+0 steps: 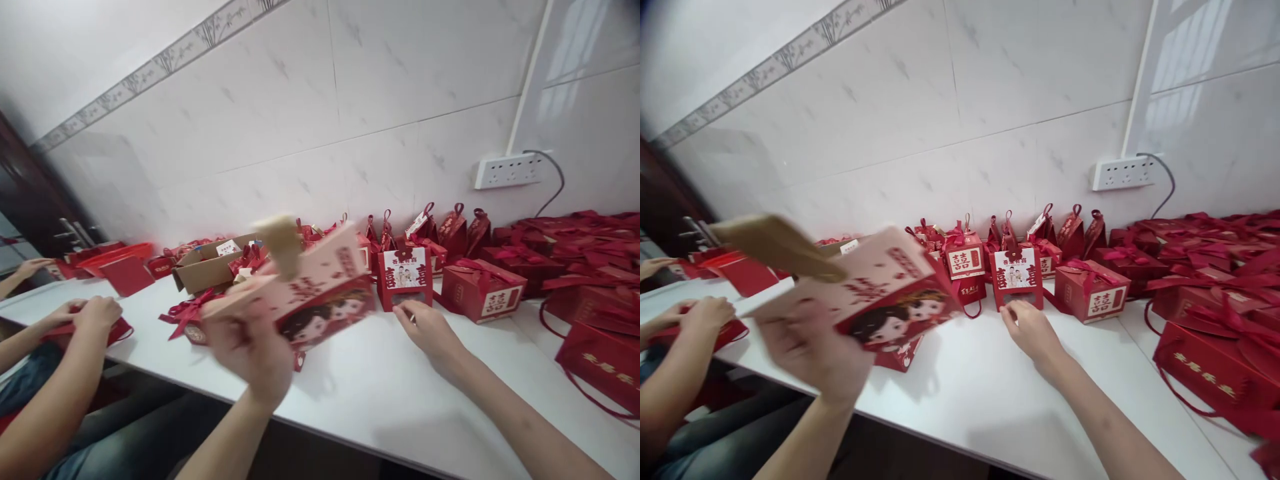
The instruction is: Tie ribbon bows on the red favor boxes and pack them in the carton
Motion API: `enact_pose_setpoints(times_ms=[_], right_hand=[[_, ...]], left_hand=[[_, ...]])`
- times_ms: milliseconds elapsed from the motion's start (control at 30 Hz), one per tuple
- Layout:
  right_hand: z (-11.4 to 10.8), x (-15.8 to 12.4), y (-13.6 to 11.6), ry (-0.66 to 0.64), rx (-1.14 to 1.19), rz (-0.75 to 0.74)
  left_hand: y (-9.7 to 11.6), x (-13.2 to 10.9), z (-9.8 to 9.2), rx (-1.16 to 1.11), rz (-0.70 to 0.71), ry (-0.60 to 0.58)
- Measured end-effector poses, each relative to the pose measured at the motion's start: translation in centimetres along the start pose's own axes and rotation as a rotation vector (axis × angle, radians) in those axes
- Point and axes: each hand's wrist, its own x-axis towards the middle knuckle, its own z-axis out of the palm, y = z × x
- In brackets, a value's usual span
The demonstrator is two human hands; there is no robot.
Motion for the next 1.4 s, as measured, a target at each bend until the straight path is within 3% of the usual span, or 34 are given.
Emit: enact_pose_setpoints(times_ms=[33, 133, 200, 233, 333, 467, 600, 700, 933, 1067, 1400], right_hand=[[-0.2, 0.3, 0.3, 0.088, 0.069, 0.058], [-1.1, 1.2, 1.5, 0.271, 0.334, 0.295], [-1.6, 1.7, 2.1, 0.327, 0.442, 0.384], [-1.8, 1.9, 2.3, 0.341, 0.459, 0.395], [-2.1, 1.7, 1.5, 0.424, 0.521, 0.313], [-2.0, 0.7, -0.9, 0.545, 0.507, -0.059], [-1.7, 0.1, -2.1, 0.502, 0.228, -0.414], [-1.4, 0.0, -2.1, 0.458, 0.109, -0.520], [-1.0, -0.2, -2.2, 0.433, 0.080, -0.540], [-1.0, -0.3, -2.7, 0.435, 0.053, -0.526], [-1.1, -0.4, -2.2, 0.400, -0.014, -0.578]], left_hand=[[-0.1, -1.5, 1.6, -0.022, -0.005, -0.055], [-1.9, -5.8, 5.1, -0.106, -0.166, -0.390], [-3.8, -8.2, 6.0, -0.161, -0.329, -0.641], [-4.7, -9.1, 6.1, -0.173, -0.370, -0.708], [-6.2, -9.8, 5.9, -0.199, -0.451, -0.881], [-5.4, -7.1, 6.9, -0.304, -0.411, -1.090], [-3.9, -5.0, 9.6, -0.182, -0.415, -1.156], [-3.6, -5.4, 10.6, -0.170, -0.345, -1.119], [-4.0, -7.4, 9.7, -0.297, -0.294, -0.947], [-4.1, -8.0, 9.7, -0.331, -0.346, -0.821], [-3.9, -8.2, 9.7, -0.378, -0.464, -0.781]])
